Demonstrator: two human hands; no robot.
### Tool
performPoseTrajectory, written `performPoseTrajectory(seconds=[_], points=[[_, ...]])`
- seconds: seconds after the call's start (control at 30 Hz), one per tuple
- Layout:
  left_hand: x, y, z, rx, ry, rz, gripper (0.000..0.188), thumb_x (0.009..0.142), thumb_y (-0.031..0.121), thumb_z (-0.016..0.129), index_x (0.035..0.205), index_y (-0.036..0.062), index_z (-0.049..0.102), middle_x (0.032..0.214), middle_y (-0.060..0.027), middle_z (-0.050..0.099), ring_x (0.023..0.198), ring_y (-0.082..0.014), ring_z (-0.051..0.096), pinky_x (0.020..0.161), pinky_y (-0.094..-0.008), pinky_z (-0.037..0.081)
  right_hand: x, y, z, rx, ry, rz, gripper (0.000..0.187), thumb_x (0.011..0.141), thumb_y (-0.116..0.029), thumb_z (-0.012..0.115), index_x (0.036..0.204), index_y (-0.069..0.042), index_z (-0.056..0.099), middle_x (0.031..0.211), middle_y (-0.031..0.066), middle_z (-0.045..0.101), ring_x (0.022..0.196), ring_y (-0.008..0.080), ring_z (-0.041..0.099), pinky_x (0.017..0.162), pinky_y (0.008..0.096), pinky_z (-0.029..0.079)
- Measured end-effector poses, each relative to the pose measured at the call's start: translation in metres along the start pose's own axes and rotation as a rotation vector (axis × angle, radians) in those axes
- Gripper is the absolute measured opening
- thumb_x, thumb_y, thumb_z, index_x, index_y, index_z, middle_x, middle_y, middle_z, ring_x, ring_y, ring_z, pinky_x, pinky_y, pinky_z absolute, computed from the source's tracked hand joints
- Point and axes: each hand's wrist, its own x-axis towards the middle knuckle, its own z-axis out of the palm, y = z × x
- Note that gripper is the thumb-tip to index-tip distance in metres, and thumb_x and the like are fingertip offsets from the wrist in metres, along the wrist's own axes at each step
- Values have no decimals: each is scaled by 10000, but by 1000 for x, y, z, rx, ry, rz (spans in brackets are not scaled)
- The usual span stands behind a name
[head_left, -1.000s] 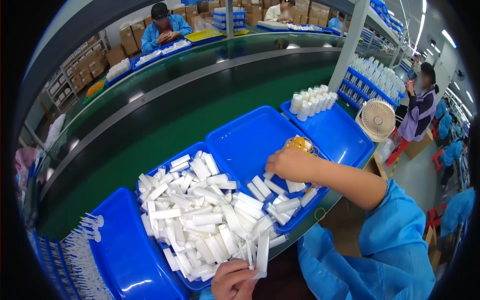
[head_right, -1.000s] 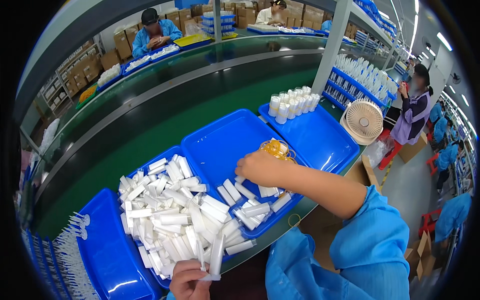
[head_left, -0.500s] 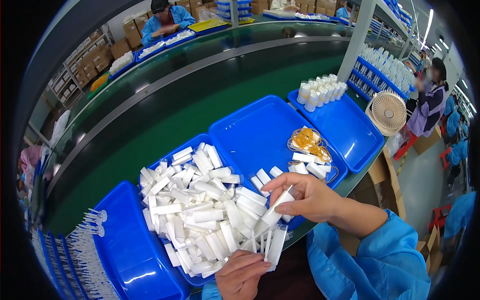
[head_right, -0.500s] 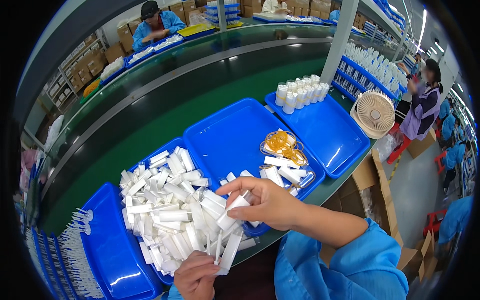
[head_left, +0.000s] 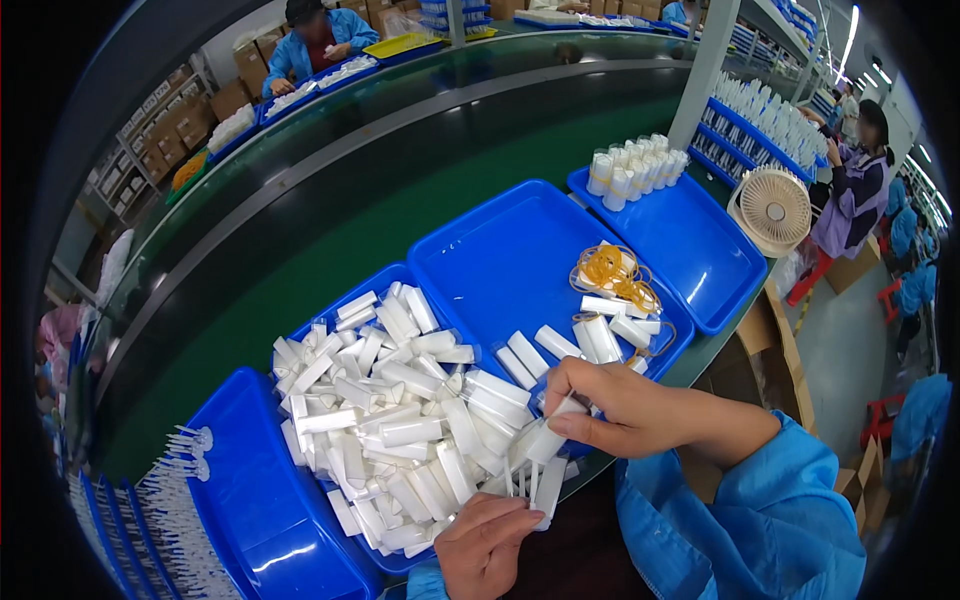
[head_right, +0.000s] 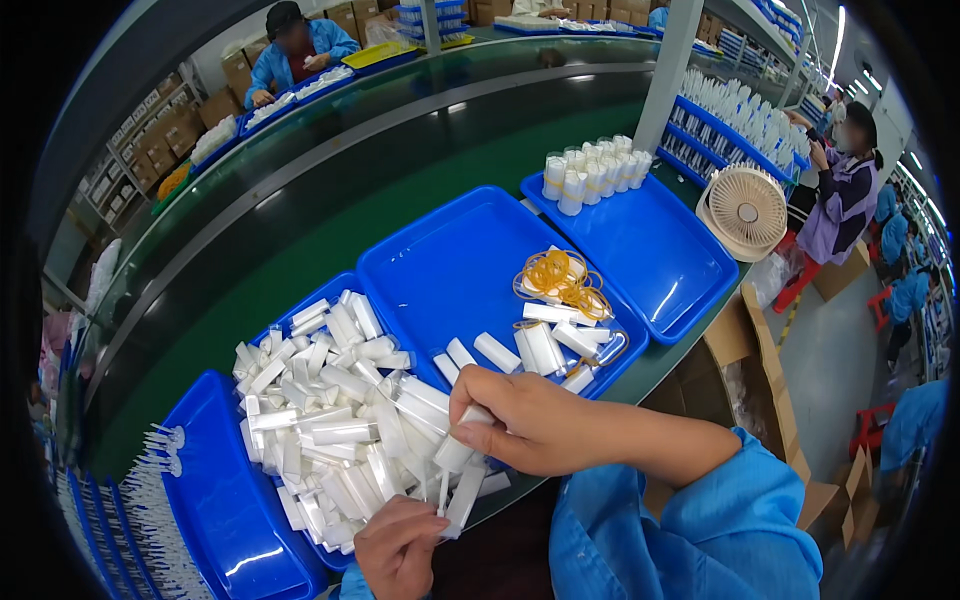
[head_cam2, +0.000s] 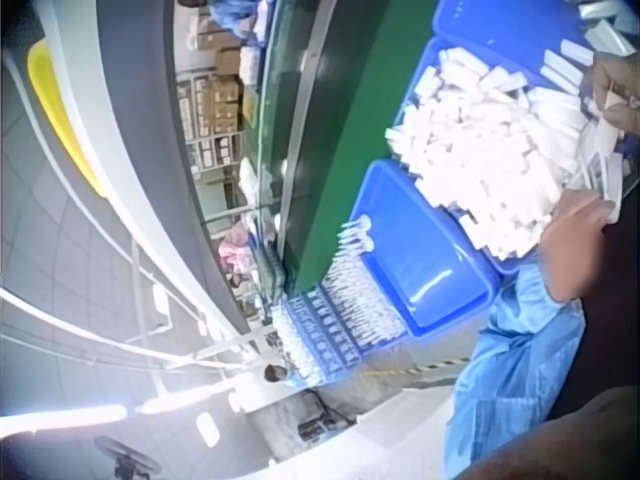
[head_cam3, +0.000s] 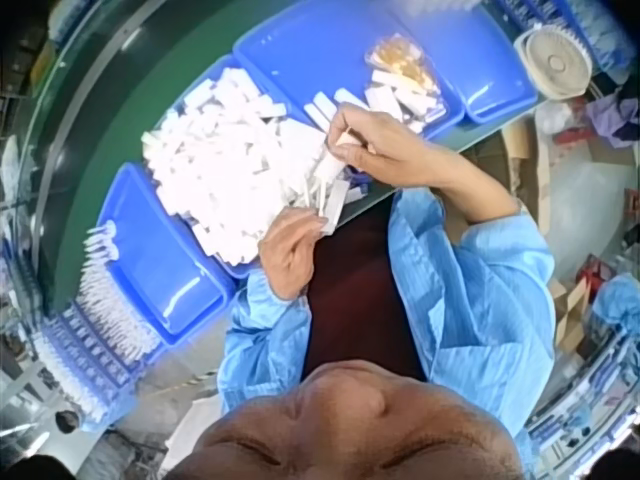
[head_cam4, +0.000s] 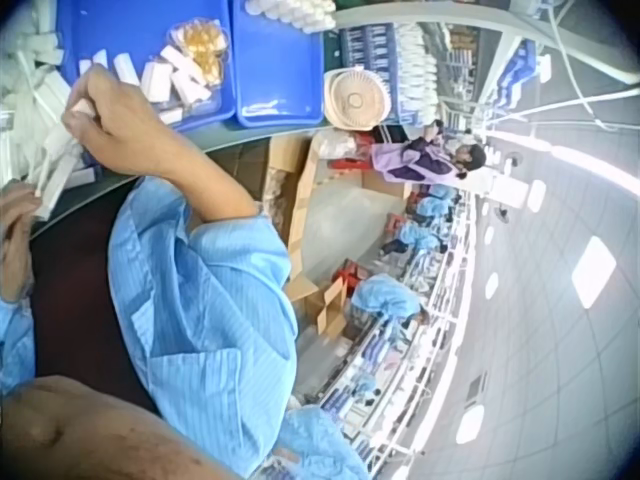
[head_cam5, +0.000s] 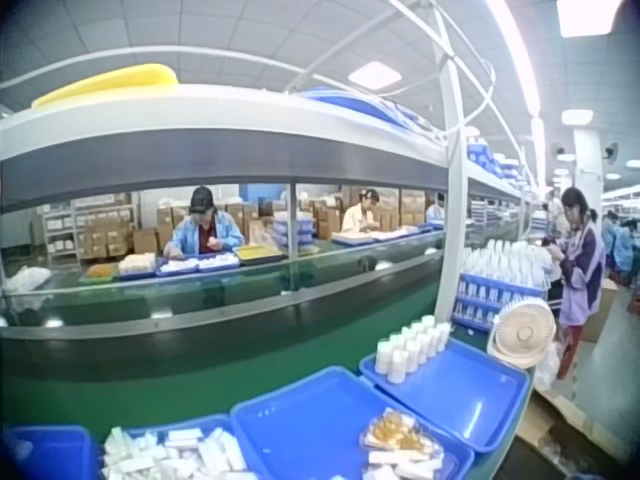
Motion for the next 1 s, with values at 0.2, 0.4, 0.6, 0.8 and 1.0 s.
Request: performPoseTrajectory(seconds=[0.2,0.4,0.6,0.8,1.0], points=[[-4,-6,-3,-83,-114,146,124,722,-75,599,780,18,656,821,-139,623,717,-294,597,640,-346,484,-7,-8,-9,143,-176,-39,161,929,-194,483,955,-37,461,845,80,553,791,157,547,684,296,427],[-17,-6,18,-387,197,-158,150,738,-10,644,877,27,603,915,-118,564,793,-234,553,685,-308,462,-17,2,28,138,-251,-151,181,911,-222,511,990,-65,470,904,80,521,896,243,486,835,368,335],[-8,-13,-5,-77,38,6,177,787,53,658,931,56,555,940,-113,549,942,-270,501,805,-379,419,13,7,-7,-49,-13,31,395,837,-243,621,1112,-33,430,1038,97,508,778,228,546,731,314,449],[-12,-13,-3,-112,125,60,176,786,106,685,916,58,577,973,-114,600,1065,-350,466,881,-456,358,51,38,-22,-1114,-10,263,282,743,-151,632,968,1,556,859,168,624,816,305,628,676,399,504],[-17,4,-13,0,128,-17,178,697,53,724,859,36,653,827,-103,624,1038,-354,481,855,-448,365,64,52,-16,-1183,214,29,240,727,-95,573,944,3,604,787,138,623,786,278,619,680,367,502]])
